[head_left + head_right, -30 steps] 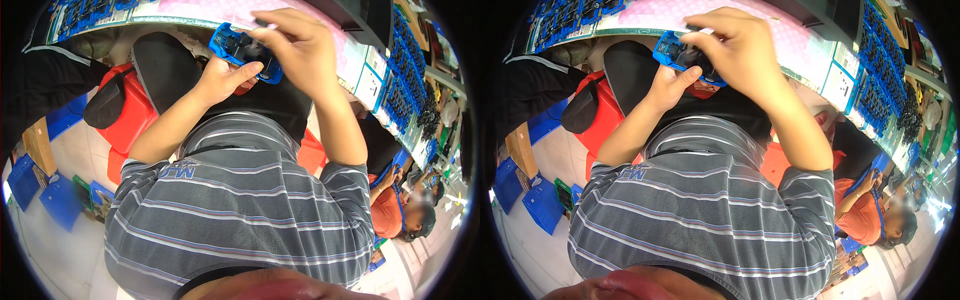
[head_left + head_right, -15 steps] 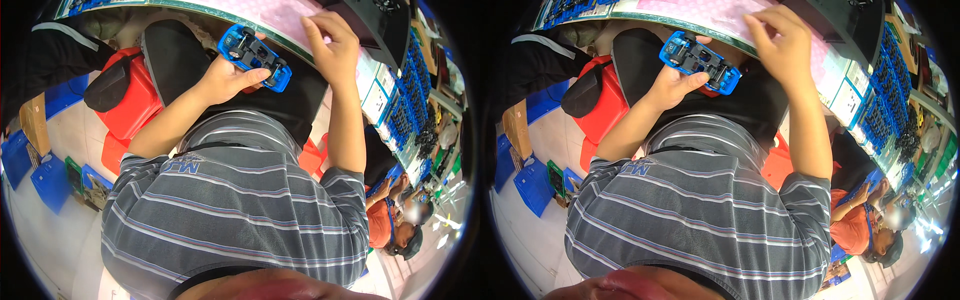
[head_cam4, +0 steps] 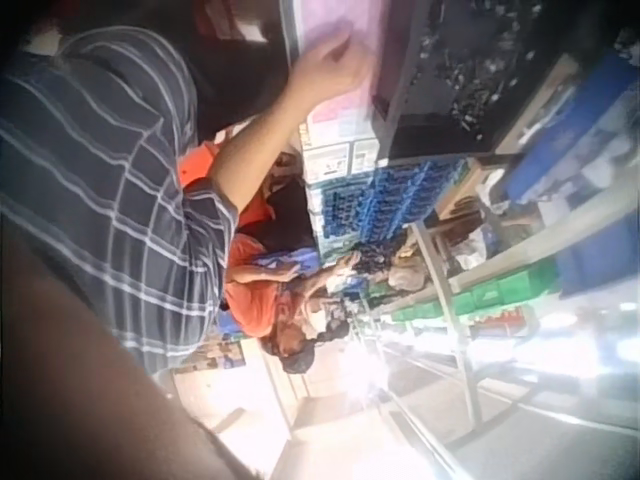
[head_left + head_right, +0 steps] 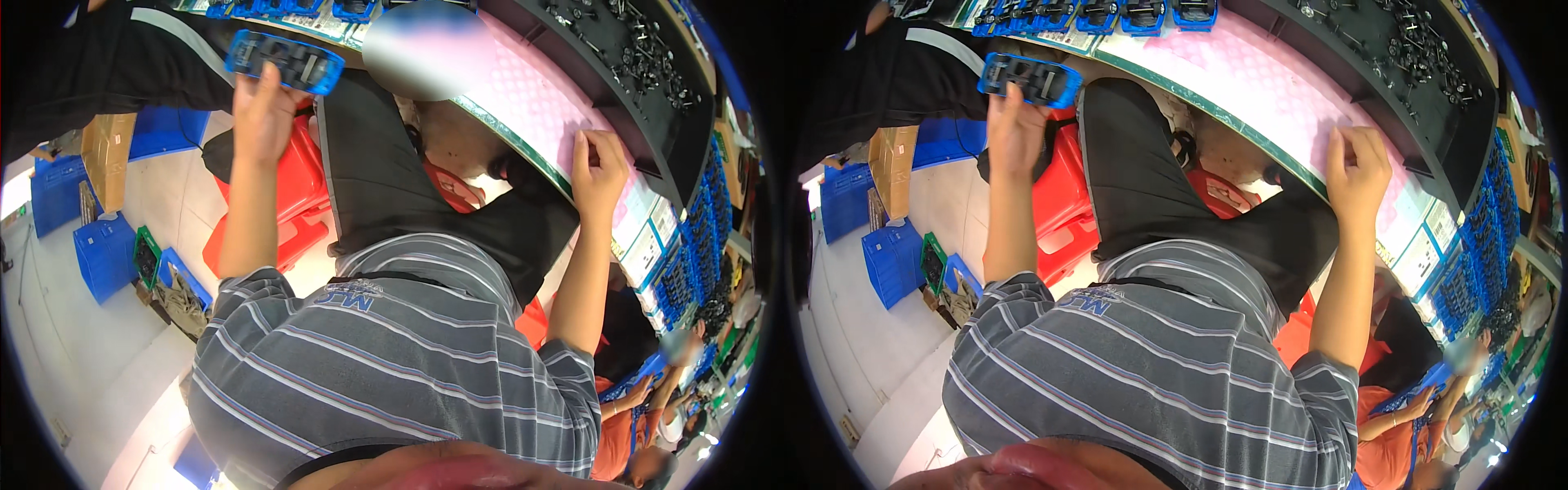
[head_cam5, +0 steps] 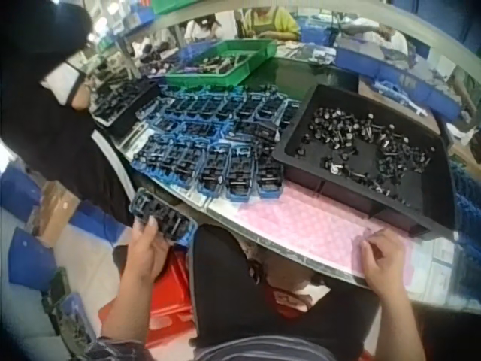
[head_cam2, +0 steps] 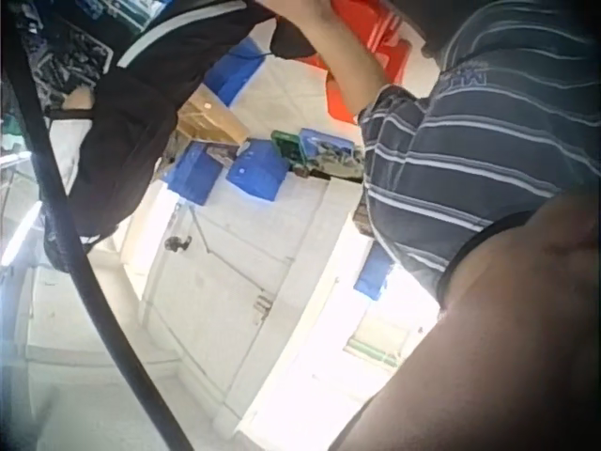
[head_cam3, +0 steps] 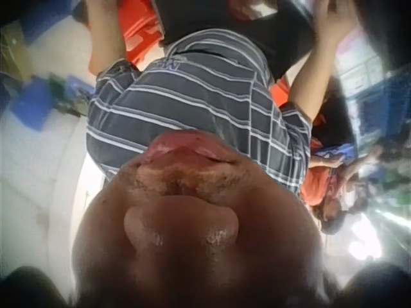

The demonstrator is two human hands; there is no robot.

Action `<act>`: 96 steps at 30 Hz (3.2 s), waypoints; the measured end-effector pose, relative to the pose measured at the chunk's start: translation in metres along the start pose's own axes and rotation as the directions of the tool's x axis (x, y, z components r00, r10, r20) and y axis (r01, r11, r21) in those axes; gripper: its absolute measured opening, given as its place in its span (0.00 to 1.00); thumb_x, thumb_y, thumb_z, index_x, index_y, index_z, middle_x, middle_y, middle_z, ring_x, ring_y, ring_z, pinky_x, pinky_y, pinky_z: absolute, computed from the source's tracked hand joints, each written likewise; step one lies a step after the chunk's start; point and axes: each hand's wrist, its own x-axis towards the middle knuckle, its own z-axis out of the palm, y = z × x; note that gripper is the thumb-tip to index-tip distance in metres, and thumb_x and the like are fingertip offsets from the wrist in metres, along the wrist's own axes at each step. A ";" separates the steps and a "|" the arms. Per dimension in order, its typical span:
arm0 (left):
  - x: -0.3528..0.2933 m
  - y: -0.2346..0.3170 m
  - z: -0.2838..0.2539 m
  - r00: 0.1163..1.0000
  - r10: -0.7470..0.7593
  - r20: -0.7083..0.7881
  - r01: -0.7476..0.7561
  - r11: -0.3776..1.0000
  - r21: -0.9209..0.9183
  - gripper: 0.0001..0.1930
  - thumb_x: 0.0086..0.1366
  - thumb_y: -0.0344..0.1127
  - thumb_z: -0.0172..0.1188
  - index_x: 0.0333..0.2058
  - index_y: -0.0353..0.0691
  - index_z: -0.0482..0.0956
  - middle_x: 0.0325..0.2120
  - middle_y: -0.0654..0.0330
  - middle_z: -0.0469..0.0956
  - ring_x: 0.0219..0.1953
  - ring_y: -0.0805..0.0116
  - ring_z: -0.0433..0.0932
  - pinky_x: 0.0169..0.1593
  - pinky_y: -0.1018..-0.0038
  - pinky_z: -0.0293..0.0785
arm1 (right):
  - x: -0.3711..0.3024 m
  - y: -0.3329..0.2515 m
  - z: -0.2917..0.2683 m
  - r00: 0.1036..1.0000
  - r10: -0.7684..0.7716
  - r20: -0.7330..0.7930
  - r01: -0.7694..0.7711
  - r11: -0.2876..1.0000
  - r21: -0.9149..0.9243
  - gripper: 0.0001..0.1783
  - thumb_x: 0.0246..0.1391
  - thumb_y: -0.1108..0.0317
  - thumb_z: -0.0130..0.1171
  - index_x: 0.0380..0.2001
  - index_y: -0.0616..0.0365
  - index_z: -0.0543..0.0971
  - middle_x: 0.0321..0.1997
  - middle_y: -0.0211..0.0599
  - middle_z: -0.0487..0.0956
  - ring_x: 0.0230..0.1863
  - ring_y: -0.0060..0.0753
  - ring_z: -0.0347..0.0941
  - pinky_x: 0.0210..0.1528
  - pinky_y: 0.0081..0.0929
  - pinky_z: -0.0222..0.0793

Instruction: The person assembles toy cars by picking up car chassis, installing wheel axles onto them by hand, and placing the assembled cars onto the table.

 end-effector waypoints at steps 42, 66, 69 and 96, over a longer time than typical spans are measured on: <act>0.138 0.027 -0.165 0.913 0.404 -0.062 -0.078 0.322 0.944 0.22 0.75 0.43 0.54 0.56 0.31 0.78 0.50 0.51 0.82 0.49 0.60 0.81 0.53 0.68 0.76 | -0.051 0.018 -0.061 0.981 0.077 -0.179 -0.093 0.992 -0.086 0.05 0.52 0.77 0.66 0.33 0.61 0.83 0.32 0.40 0.81 0.32 0.39 0.78 0.36 0.28 0.75; -0.091 -0.125 0.160 0.806 -0.464 0.367 0.284 0.847 0.449 0.14 0.75 0.38 0.55 0.51 0.36 0.80 0.35 0.66 0.79 0.32 0.82 0.72 0.35 0.82 0.68 | -0.187 0.075 -0.190 0.893 0.098 -0.439 -0.400 0.621 -0.674 0.07 0.49 0.77 0.65 0.34 0.61 0.85 0.41 0.42 0.81 0.43 0.47 0.79 0.46 0.39 0.75; -0.114 -0.127 0.192 0.615 -0.569 0.546 0.413 0.822 0.392 0.18 0.76 0.41 0.54 0.57 0.37 0.75 0.41 0.61 0.79 0.31 0.80 0.72 0.33 0.81 0.68 | -0.180 0.025 -0.149 0.923 0.055 -0.381 -0.271 0.795 -0.543 0.09 0.46 0.81 0.66 0.33 0.60 0.84 0.38 0.39 0.81 0.40 0.44 0.80 0.42 0.35 0.76; -0.106 -0.111 0.173 0.721 -0.522 0.455 0.626 0.773 -0.103 0.28 0.75 0.49 0.53 0.68 0.44 0.61 0.48 0.59 0.79 0.40 0.74 0.81 0.25 0.79 0.66 | 0.133 0.121 -0.092 0.858 0.034 0.513 0.187 0.909 -0.373 0.23 0.47 0.59 0.75 0.44 0.61 0.82 0.43 0.51 0.81 0.49 0.54 0.78 0.53 0.41 0.74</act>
